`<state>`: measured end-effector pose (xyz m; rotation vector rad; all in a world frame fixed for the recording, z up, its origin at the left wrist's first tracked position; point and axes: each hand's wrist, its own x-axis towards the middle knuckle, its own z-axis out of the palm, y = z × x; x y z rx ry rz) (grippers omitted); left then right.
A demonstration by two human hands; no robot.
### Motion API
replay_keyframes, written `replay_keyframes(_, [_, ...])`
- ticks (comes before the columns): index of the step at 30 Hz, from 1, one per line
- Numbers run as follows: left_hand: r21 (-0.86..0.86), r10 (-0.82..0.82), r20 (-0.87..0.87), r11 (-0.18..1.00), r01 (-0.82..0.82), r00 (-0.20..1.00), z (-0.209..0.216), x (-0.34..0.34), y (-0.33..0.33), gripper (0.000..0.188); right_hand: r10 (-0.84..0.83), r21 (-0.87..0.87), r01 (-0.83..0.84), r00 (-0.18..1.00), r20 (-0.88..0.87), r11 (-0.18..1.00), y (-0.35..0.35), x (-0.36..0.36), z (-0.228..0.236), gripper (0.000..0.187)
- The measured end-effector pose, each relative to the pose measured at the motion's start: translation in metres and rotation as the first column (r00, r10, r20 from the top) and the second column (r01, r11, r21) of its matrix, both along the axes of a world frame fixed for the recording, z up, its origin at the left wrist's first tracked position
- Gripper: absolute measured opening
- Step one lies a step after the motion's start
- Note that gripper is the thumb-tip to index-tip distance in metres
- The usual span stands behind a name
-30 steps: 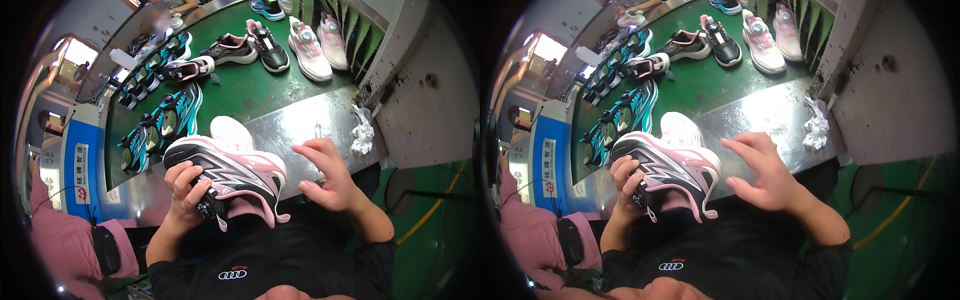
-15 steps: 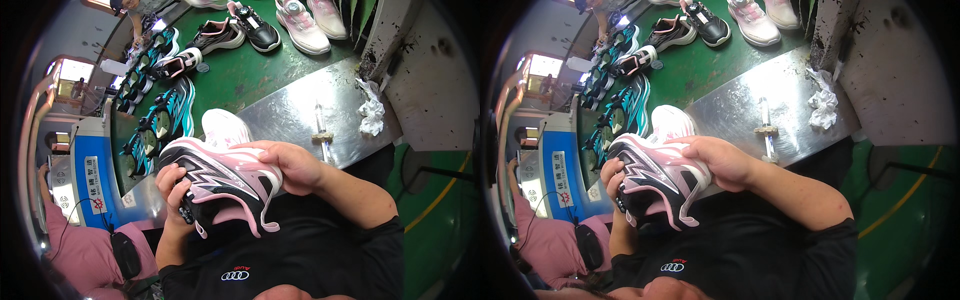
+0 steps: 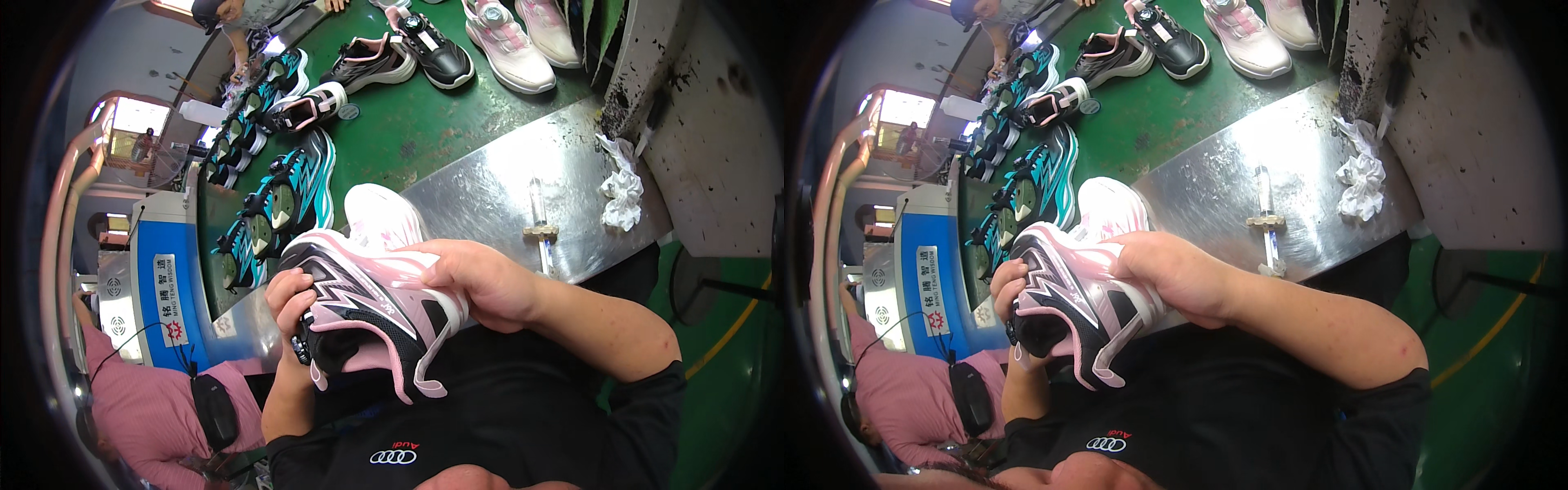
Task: The person glues shoes by taking them from a conveyor belt, applying glue along the seams using a syringe, pressing the edges by hand, and setting them back on the conveyor belt.
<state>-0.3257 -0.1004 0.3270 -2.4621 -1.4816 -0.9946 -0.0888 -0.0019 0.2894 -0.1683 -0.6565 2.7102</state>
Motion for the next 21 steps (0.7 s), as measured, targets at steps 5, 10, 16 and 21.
replay_keyframes(5, [-0.049, -0.001, -0.005, 0.999, 0.000, 1.000, 0.004, 0.000, -0.003, 0.064, 0.015, -0.011, -0.015, 1.000, -0.021, 1.000, 0.001, 0.002, 0.004, 0.052])
replay_keyframes(10, [-0.093, 0.014, -0.069, 0.995, -0.021, 0.998, 0.007, -0.003, -0.008, 0.065, 0.019, -0.016, -0.019, 1.000, 0.005, 1.000, 0.000, 0.001, 0.010, 0.050])
replay_keyframes(16, [-0.117, -0.004, -0.012, 0.993, 0.003, 1.000, 0.009, -0.002, -0.007, 0.069, 0.017, -0.014, -0.017, 1.000, 0.014, 1.000, -0.001, 0.001, 0.015, 0.050])
replay_keyframes(21, [-0.112, 0.018, -0.027, 0.993, -0.021, 0.999, 0.007, -0.002, -0.008, 0.065, 0.010, -0.009, -0.010, 0.999, 0.052, 1.000, -0.002, 0.001, 0.017, 0.052])
